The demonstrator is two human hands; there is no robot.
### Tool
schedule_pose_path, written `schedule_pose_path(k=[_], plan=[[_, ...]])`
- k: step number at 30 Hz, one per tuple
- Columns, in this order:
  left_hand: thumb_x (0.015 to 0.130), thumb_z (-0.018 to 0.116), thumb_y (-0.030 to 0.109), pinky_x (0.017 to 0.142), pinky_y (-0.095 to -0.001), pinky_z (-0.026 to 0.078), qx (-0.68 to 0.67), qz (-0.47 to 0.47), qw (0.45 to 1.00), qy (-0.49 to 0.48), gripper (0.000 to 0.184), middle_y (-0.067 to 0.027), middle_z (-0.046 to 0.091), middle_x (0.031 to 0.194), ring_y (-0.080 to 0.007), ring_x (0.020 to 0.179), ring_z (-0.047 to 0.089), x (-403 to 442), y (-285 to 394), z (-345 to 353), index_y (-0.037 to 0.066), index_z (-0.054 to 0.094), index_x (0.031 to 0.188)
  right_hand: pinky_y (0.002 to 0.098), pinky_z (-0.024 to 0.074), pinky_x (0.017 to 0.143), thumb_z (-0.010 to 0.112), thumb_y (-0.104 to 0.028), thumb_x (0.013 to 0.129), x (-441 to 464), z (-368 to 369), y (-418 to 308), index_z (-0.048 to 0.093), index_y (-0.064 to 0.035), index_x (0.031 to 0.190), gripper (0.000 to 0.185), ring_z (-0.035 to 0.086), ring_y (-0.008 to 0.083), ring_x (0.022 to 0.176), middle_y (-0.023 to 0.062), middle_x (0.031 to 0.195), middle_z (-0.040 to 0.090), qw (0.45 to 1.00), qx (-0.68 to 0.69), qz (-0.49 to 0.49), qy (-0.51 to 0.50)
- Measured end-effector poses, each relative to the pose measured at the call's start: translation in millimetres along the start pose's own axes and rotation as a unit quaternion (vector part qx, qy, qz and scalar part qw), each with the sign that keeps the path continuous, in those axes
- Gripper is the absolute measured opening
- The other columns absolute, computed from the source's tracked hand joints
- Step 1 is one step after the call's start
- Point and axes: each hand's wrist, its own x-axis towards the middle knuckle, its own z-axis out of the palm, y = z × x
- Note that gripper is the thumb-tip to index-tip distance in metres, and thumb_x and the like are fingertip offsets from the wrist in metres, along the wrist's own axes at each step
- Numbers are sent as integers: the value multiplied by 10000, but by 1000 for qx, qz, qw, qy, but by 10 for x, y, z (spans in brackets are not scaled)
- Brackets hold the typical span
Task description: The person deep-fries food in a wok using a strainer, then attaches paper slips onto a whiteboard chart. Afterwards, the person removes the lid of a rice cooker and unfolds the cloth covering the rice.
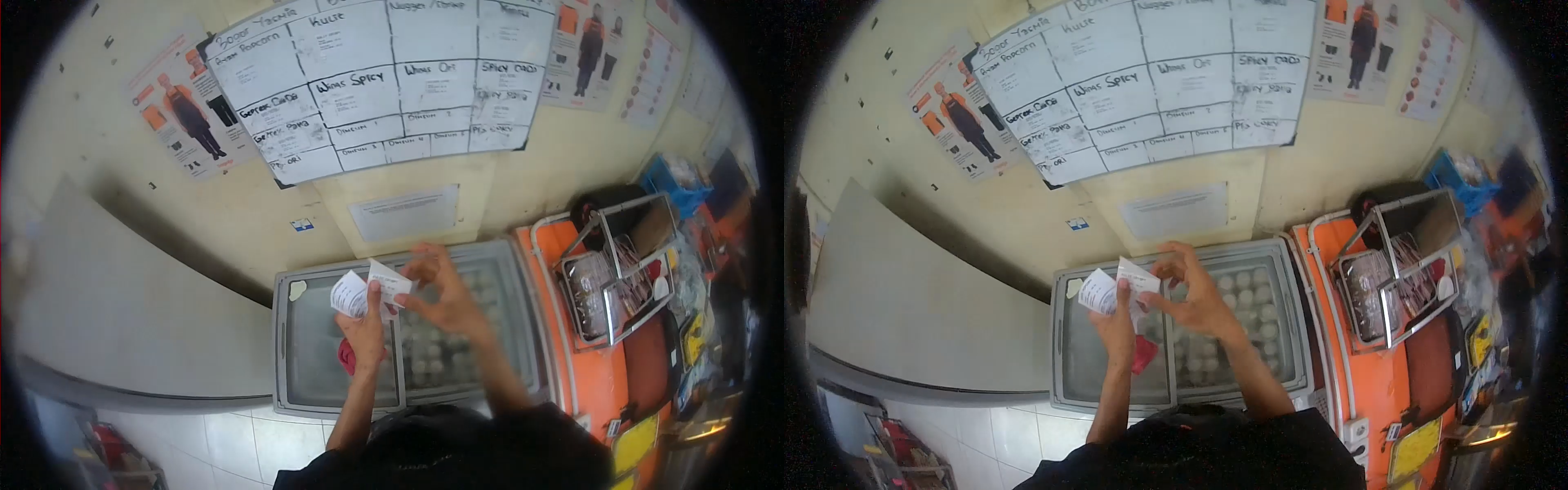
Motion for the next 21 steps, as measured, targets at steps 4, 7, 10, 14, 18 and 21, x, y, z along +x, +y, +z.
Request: schedule_pose_path(k=[4, 7, 10, 14, 18, 21], plan=[[921, 672, 265, 495, -262, 459, -50, -14, 996, -76, 293, -64, 654, 747, -124, 570, 600, -159, -143, -43, -21, 619, 955, 276, 440, 738, 764, -50, 786, -326, 60, 129, 514, -51, 1098, 400, 605, 129, 897, 44, 1022, 613, 980, 157, 47, 117], [939, 640, 269, 507, -280, 495, -80, -75, 983, -145, 336, -94, 658, 872, -154, 655, 637, -303, -183, -104, -11, 559, 1107, 267, 441, 721, 765, -30, 780, -448, -51, 24, 527, -57, 1056, 366, 603, 121, 893, 41, 1023, 614, 987, 102, 1, 125], [930, 644, 234, 501, -288, 500, -184, -134, 962, -148, 327, -94, 657, 865, -164, 652, 641, -360, -186, -181, -5, 550, 1131, 259, 449, 716, 763, 6, 761, -527, -224, -93, 548, -56, 1017, 341, 591, 126, 890, 52, 1018, 617, 995, 59, -26, 78], [906, 666, 181, 556, -293, 497, -101, -100, 971, -190, 264, -73, 658, 853, -149, 680, 625, -363, -381, -227, -12, 587, 1067, 300, 456, 766, 790, -63, 732, -652, -457, -167, 595, -49, 943, 288, 620, 174, 859, 82, 1064, 620, 998, -59, -14, 18], [891, 680, 161, 679, -306, 505, -56, -83, 980, -171, 278, -46, 637, 932, -141, 809, 612, -527, -490, -217, 8, 577, 1100, 384, 467, 797, 787, -144, 743, -881, -254, -115, 636, -24, 851, 221, 619, 275, 880, 99, 968, 648, 915, -329, -132, 190], [894, 669, 156, 763, -315, 498, -183, -145, 959, -163, 289, -49, 616, 1027, -138, 907, 600, -709, -796, -241, 33, 559, 1131, 377, 489, 772, 792, -155, 751, -1158, -9, 162, 679, -7, 887, 231, 644, 269, 853, 115, 927, 682, 957, -229, -51, 172]])
